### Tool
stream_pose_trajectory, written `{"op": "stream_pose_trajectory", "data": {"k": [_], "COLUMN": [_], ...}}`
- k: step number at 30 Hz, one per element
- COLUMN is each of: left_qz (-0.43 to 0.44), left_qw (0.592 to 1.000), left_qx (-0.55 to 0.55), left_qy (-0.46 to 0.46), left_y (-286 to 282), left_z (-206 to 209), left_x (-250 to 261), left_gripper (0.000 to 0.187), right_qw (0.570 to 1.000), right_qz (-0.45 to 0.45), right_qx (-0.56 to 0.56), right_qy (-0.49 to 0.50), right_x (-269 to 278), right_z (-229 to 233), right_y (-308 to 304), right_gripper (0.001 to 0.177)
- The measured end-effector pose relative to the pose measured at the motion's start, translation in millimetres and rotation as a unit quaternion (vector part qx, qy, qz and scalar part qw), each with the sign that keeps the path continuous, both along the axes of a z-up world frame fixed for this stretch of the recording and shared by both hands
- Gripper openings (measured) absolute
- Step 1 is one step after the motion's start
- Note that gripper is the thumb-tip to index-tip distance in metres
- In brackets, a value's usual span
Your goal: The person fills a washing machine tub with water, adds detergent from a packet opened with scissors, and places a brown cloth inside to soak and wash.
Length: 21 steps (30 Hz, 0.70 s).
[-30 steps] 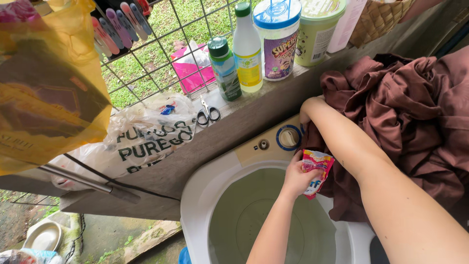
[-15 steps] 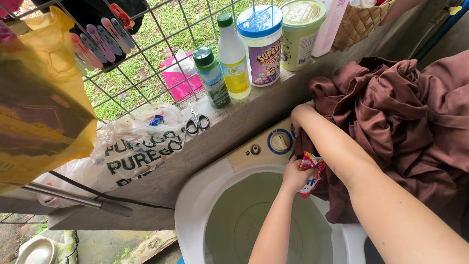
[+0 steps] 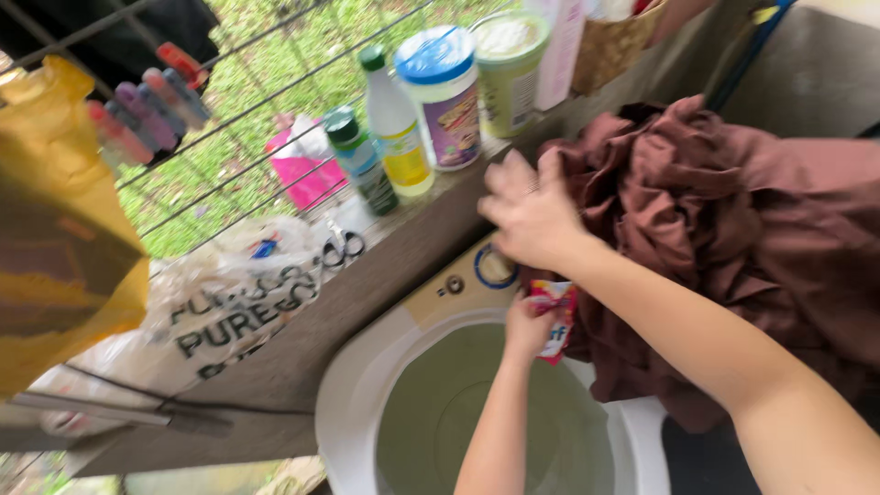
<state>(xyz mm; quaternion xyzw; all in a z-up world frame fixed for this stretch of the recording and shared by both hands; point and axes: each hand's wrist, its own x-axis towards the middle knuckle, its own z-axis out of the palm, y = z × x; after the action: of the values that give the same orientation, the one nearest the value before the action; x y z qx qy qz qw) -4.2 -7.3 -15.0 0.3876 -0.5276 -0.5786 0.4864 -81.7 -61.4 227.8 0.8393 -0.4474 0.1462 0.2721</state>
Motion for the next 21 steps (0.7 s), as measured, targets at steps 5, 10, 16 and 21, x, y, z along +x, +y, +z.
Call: {"op": "stream_pose_trajectory", "data": {"k": [5,10,16,21], "left_qz": [0.015,0.071,0.095,0.105], "left_qw": [0.983,0.988,0.993,0.988], "left_qx": [0.093,0.016,0.008,0.049], "left_qy": [0.154,0.139,-0.073,0.106], "left_y": [10.0,26.0,36.7,58.7], "left_z": [34.5,70.6,61.2,83.3], "left_x": [2.3,-15.5,-29.1,-8.7], "left_gripper": [0.03,0.025,0.018,0.021], "right_qw": [0.906,0.635,0.76,0.845], "right_qz": [-0.323,-0.321,-0.424,-0.116], "right_qx": [-0.16,0.273,0.276,-0.076], "right_qy": [-0.222,-0.647,-0.408,-0.517], "right_x": [-238.3,-356.7,-315.2,-204.0], "right_z": [39.0,-145.8,-172.0,-80.9], "right_y": [40.8,14.8,54.4,126.0], "right_gripper": [0.051,0.075,0.086,0.074]}}
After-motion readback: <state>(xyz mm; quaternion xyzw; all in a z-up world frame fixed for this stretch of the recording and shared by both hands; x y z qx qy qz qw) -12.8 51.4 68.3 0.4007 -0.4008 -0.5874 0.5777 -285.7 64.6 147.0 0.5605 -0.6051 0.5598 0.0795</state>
